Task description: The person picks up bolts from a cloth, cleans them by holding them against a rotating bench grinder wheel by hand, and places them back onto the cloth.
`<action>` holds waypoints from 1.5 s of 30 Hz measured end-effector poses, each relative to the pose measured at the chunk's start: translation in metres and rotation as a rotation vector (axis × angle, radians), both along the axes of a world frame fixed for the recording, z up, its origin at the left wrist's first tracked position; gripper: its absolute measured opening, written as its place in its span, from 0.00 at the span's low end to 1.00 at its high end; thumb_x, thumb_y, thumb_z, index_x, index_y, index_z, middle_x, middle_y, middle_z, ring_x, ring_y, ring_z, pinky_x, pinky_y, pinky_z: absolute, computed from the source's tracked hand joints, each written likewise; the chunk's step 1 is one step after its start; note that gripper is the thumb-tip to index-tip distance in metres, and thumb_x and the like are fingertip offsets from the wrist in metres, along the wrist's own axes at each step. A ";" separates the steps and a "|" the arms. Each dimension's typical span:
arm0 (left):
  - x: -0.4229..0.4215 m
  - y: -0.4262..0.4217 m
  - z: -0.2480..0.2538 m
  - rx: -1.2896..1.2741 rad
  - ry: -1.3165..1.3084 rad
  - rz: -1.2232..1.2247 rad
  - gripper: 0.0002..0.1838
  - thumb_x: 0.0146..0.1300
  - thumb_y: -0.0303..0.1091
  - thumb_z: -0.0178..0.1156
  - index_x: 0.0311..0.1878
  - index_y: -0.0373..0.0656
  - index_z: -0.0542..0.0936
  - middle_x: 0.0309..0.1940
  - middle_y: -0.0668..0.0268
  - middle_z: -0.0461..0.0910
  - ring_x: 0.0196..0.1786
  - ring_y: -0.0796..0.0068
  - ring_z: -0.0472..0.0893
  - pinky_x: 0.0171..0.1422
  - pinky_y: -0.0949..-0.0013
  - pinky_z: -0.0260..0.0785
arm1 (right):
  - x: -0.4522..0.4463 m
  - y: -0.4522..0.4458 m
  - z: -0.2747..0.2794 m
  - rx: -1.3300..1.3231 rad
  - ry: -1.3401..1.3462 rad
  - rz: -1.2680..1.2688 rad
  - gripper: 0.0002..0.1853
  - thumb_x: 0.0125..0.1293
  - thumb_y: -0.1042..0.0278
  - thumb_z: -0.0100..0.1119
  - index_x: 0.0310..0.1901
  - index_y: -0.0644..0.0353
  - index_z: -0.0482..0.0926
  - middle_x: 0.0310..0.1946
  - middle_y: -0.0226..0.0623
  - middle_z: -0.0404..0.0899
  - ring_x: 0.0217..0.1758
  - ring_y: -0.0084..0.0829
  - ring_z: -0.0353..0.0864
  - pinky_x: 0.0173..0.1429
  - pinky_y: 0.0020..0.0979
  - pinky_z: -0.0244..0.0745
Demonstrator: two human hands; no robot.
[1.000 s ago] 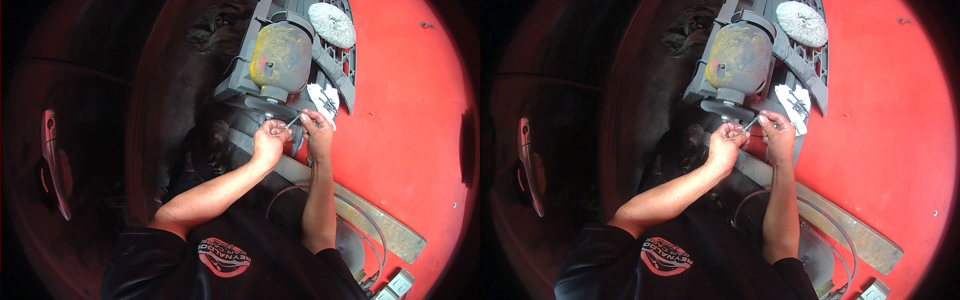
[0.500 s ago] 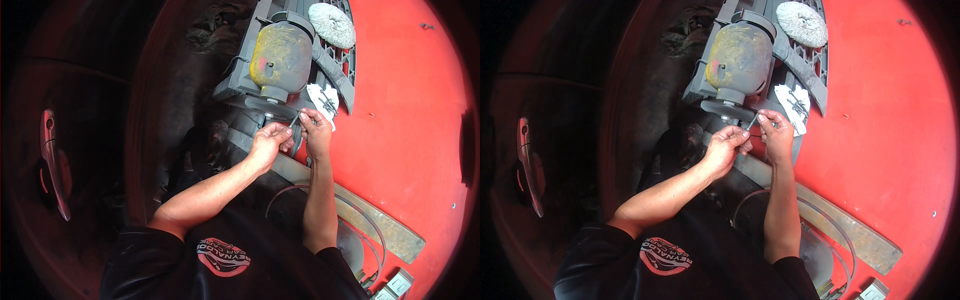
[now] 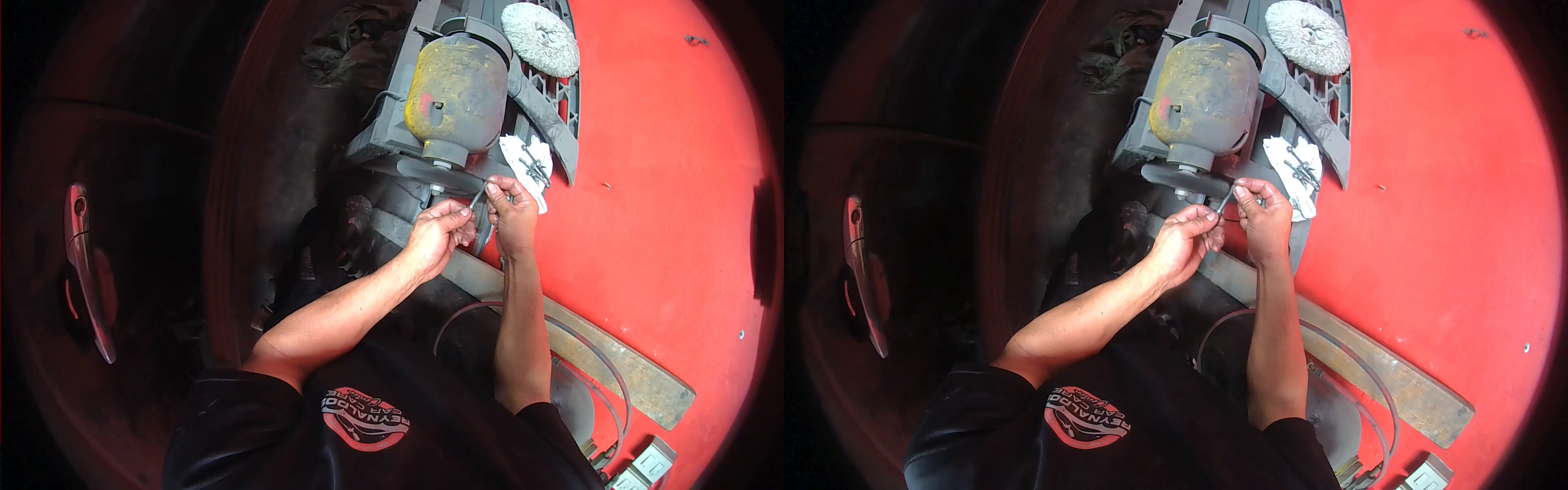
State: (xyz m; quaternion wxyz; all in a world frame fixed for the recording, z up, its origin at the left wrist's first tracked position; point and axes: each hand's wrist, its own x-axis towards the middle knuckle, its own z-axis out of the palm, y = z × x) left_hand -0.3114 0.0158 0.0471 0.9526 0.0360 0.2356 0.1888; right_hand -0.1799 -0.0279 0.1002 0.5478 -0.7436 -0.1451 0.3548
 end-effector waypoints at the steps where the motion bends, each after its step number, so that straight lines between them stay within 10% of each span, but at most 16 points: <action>1: 0.000 0.001 0.000 -0.002 -0.022 0.004 0.04 0.67 0.25 0.55 0.36 0.36 0.76 0.27 0.62 0.77 0.29 0.73 0.77 0.35 0.71 0.69 | 0.000 0.001 0.001 0.004 -0.001 -0.003 0.05 0.64 0.77 0.61 0.41 0.64 0.79 0.27 0.25 0.75 0.22 0.11 0.64 0.21 0.16 0.54; 20: 0.001 0.001 0.013 0.333 0.243 0.035 0.03 0.63 0.26 0.60 0.35 0.37 0.77 0.24 0.67 0.77 0.27 0.80 0.75 0.34 0.75 0.67 | 0.005 -0.001 0.003 0.005 -0.027 0.040 0.06 0.64 0.74 0.63 0.41 0.64 0.79 0.23 0.23 0.71 0.20 0.12 0.61 0.19 0.17 0.53; 45: 0.016 -0.011 0.036 0.067 0.302 0.108 0.05 0.66 0.27 0.59 0.34 0.37 0.76 0.23 0.67 0.77 0.24 0.79 0.72 0.32 0.75 0.65 | 0.009 0.004 0.011 0.033 -0.002 -0.052 0.08 0.61 0.73 0.66 0.40 0.64 0.78 0.27 0.25 0.75 0.21 0.12 0.64 0.22 0.15 0.54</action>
